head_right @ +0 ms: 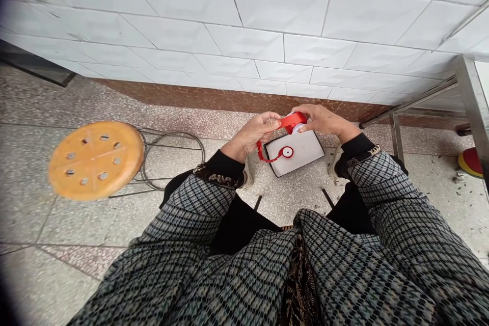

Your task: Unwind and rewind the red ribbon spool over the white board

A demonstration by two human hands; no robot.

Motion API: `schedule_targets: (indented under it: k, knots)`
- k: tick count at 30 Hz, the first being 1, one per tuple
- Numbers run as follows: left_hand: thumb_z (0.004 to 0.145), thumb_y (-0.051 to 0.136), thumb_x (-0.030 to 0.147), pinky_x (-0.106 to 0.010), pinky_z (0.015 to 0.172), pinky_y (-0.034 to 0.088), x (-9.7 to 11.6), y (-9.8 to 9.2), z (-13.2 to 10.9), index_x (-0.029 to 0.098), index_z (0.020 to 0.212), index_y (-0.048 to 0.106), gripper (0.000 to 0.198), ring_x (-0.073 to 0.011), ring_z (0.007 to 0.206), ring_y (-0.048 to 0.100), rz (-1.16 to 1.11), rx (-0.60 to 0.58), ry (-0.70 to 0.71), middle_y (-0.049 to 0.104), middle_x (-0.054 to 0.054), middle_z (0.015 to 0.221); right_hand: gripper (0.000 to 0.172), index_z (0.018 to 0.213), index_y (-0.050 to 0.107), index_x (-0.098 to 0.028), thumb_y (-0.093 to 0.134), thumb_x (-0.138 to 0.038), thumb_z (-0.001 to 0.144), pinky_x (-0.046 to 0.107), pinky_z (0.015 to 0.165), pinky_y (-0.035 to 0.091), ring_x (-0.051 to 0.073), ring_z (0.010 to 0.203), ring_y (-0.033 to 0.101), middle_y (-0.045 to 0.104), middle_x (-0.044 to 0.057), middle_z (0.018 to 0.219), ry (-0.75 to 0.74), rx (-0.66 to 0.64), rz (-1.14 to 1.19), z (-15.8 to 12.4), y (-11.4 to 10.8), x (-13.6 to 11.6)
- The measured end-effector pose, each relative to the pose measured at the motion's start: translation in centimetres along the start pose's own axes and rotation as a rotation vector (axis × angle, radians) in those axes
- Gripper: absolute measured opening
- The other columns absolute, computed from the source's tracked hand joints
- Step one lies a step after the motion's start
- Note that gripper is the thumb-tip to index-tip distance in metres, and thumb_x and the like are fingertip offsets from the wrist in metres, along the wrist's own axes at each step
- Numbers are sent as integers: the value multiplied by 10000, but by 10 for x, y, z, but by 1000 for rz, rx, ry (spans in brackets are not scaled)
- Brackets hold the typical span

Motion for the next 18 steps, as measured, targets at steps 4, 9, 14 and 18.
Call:
schedule_targets:
  k: [4, 9, 14, 18]
  knots:
    - [876, 875, 268, -212, 459, 104, 7, -4, -4, 147, 801, 663, 255, -13, 429, 237, 67, -29, -4, 410, 92, 527, 571, 1216, 802, -304, 964, -264, 669, 543, 1139, 548, 291, 1164, 715, 791, 32, 1201, 53, -4, 147, 0, -8, 9]
    - [914, 842, 282, -206, 460, 117, 9, -8, -2, 169, 730, 613, 315, -17, 424, 248, 10, -42, 29, 377, 89, 519, 620, 1221, 791, -262, 1007, -371, 650, 468, 1069, 567, 242, 1076, 722, 798, 31, 1149, 91, 9, 351, -2, -6, 6]
    - [975, 774, 385, -190, 448, 153, 6, 0, 1, 146, 745, 672, 347, -24, 416, 222, -2, -97, 59, 316, 100, 489, 654, 1230, 784, -247, 1021, -460, 659, 389, 1002, 570, 222, 1045, 726, 811, 38, 1131, 71, 19, 544, -2, 2, -6]
    - [952, 796, 443, -180, 441, 162, 3, 6, 2, 136, 759, 692, 378, -23, 414, 205, -26, -131, 61, 299, 108, 482, 674, 1209, 791, -261, 1037, -514, 634, 368, 966, 570, 217, 1017, 727, 814, 31, 1142, 36, 8, 614, 0, 7, -13]
Point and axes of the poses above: each hand's wrist, its own z-axis towards the middle knuckle, its own y-axis out of the palm, x = y × z, the point moved 10 cm from there along z, towards the middle knuckle
